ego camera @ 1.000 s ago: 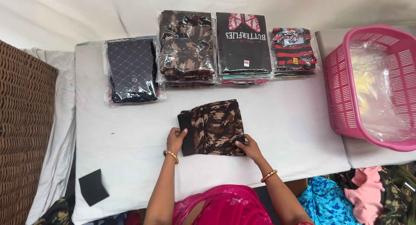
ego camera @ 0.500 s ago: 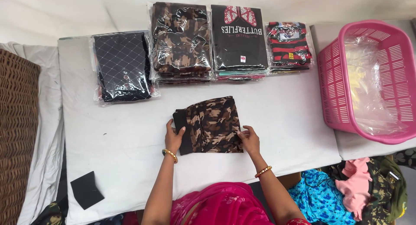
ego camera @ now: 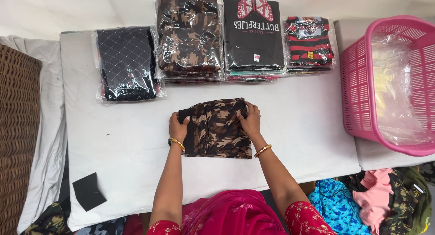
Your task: The person folds a red and black striped shirt, a camouflage-patterned garment, and a grey shirt on a white table. Each item is folded by hand and placed into a clear plastic bag, then stacked with other packaged clothes.
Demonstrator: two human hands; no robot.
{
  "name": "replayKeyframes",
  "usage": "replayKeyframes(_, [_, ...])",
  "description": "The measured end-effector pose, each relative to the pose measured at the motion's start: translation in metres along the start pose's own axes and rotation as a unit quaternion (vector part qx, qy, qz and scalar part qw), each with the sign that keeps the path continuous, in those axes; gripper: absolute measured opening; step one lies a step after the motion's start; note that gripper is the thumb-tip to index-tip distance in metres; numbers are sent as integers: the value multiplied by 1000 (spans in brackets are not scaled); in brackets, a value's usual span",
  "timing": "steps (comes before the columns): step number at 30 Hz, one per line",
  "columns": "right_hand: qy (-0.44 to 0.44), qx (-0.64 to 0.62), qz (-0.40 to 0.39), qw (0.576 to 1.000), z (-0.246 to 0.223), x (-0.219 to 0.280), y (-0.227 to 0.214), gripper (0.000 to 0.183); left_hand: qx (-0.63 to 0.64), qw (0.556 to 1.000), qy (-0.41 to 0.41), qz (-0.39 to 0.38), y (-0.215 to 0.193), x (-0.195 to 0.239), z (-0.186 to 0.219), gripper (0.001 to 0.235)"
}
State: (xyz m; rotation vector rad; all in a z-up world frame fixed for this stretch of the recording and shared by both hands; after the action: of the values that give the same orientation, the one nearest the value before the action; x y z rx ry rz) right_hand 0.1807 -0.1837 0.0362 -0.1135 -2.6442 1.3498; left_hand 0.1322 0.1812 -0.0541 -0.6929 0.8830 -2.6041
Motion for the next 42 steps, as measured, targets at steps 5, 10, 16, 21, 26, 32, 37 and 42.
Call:
replayKeyframes(5, [-48, 71, -55, 995, -26, -31, -4, 74, 27, 1000, 6, -2, -5, 26, 10, 48])
replayKeyframes(10, [-56, 167, -103, 979, -15, -49, 10, 55, -121, 990, 35, 63, -28, 68, 37, 51])
replayKeyframes(16, [-138, 53, -34, 988, -44, 17, -25, 65, -38, 989, -111, -93, -17, 80, 18, 63])
replayKeyframes(21, [-261, 61, -48, 962, -51, 122, -12, 67, 37, 998, -9, -56, -11, 65, 27, 69])
replayKeyframes(26, [-224, 106, -28, 968, -53, 131, 2, 82, 350, 924, -26, -150, -17, 89, 110, 57])
replayKeyframes(32, [-187, 126, 73, 972, -9, 112, -20, 67, 362, 915, 36, -177, -26, 94, 148, 67])
replayKeyframes(37, [-219, 99, 78, 968, 11, 130, -38, 45, 308, 934, 2, -183, 1, 77, 62, 67])
replayKeyframes(42, [-266, 111, 61, 956, 10, 147, -35, 40, 105, 980, -69, -154, 24, 70, -15, 78])
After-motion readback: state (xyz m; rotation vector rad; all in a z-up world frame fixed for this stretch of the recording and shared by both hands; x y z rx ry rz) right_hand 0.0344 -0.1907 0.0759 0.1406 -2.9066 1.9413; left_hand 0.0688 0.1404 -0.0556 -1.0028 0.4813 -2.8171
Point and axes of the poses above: each hand's wrist, its own x-axis away from the middle knuckle, its own y-axis out of the palm, z = x × y, the point moved 10 cm from there along -x, towards the middle knuckle, and after that the axes turned 1 degree about -x, right-handed, at the moved point
